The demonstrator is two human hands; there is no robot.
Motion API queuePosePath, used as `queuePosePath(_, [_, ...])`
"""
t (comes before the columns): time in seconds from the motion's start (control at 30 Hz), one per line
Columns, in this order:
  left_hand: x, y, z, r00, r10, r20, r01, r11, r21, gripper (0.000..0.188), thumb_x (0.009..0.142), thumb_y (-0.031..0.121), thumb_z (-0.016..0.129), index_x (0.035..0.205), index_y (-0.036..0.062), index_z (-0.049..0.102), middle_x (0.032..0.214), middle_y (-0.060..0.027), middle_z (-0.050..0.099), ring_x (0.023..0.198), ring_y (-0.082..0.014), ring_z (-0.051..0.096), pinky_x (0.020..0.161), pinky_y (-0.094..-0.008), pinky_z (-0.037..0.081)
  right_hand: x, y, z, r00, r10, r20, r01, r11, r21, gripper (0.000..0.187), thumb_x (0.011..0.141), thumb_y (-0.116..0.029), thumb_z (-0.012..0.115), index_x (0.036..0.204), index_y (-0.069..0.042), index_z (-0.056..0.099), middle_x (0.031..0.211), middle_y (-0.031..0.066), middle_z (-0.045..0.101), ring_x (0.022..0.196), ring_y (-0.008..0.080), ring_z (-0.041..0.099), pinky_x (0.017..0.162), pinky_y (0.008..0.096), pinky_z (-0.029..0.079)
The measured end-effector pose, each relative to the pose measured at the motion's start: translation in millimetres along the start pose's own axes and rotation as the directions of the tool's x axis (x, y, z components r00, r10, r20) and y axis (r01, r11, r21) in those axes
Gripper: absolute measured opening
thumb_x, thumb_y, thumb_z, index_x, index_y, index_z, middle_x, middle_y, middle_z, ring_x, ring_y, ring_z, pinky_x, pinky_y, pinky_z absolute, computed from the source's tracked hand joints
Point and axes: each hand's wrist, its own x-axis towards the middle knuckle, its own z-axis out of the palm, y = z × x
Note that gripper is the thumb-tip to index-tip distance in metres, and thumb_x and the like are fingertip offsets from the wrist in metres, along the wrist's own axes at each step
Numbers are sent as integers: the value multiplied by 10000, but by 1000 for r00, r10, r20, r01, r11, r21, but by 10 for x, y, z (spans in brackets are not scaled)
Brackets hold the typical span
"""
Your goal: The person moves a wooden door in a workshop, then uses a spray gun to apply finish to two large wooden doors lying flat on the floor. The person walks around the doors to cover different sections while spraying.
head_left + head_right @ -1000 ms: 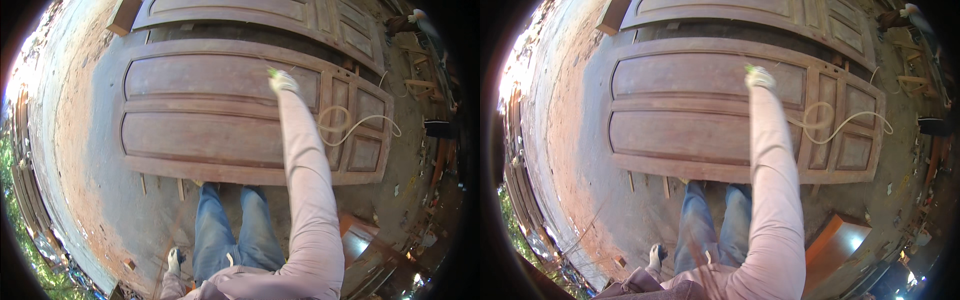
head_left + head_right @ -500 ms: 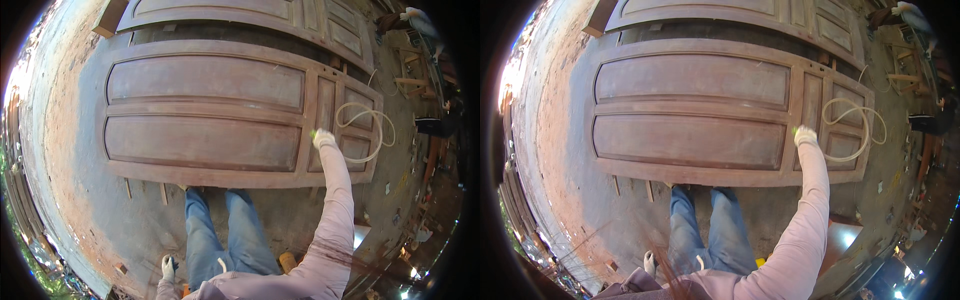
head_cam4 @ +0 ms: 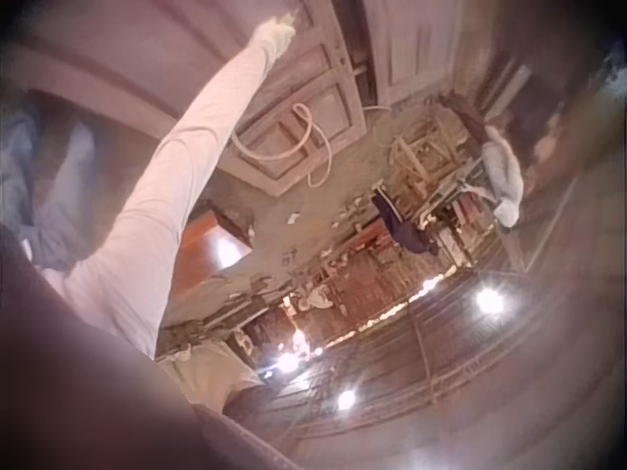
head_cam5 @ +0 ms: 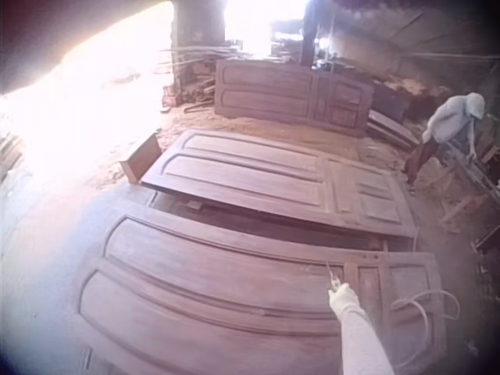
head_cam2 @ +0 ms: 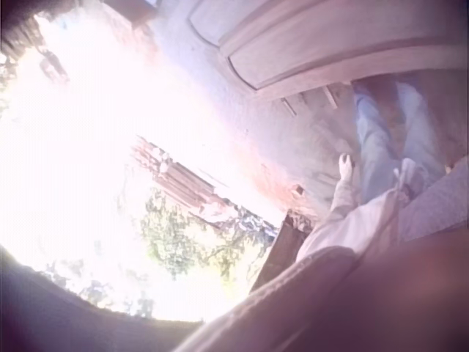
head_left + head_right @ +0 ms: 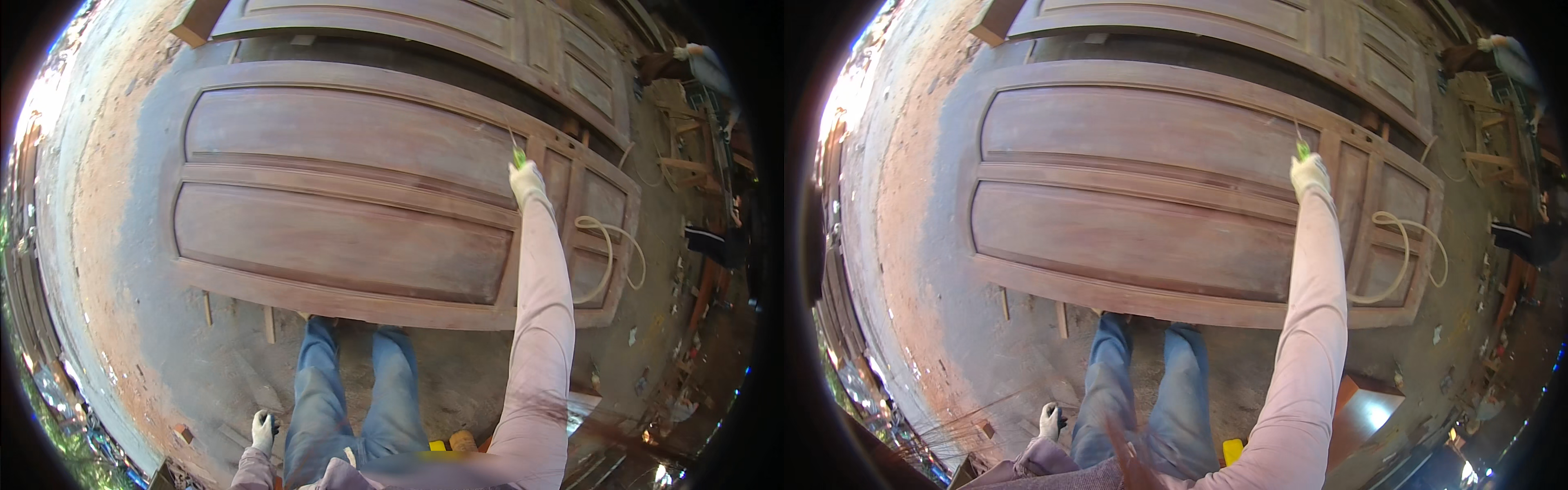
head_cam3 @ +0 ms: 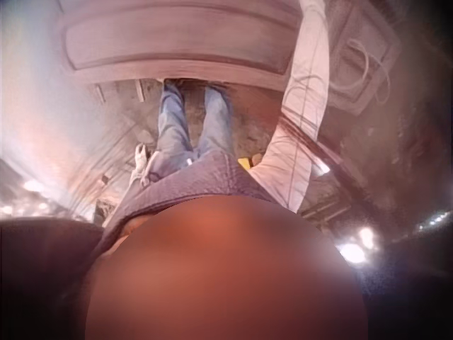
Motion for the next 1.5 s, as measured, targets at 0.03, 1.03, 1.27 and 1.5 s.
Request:
queuePosePath(0.03, [32, 86, 29, 1000, -2, 0, 2, 1000, -13, 188, 936, 162, 535, 1115, 105, 520, 913, -31, 577, 658, -131, 591, 546, -270, 495, -66, -450, 11, 998, -49, 39, 47, 998, 39, 497, 820, -408, 626, 1136, -26, 596, 1137, 230, 614, 1092, 365, 582, 922, 432, 464])
queuePosePath(1.03, [76, 1407, -320, 979, 200, 42, -204, 972, 117, 295, 856, 305, 641, 1114, 193, 554, 1030, -37, 553, 775, -243, 611, 595, -377, 490, -3668, 3157, -523, 885, 83, 458, -72, 997, -42, 501, 826, -419, 620, 1110, -24, 497, 1047, 231, 632, 1011, 377, 599, 860, 464, 465])
queuePosePath(1.27, [-1159, 218, 492, 994, 98, 43, -106, 867, 486, 277, 895, 257, 602, 1131, 116, 570, 918, -38, 625, 663, -180, 633, 508, -303, 497, -3629, 5042, -681, 945, 216, 247, -202, 976, -80, 447, 858, -412, 585, 1081, -40, 476, 961, 238, 649, 920, 386, 629, 772, 487, 486])
queuePosePath(1.5, [-2016, -13, 1836, 899, 62, 434, -299, 811, 503, 261, 942, 209, 549, 1164, 74, 565, 977, -62, 635, 749, -165, 621, 655, -305, 504, -3158, 5818, -883, 939, 221, 265, -235, 972, 22, 481, 838, -438, 597, 1075, -33, 492, 1005, 226, 644, 964, 384, 614, 823, 479, 475])
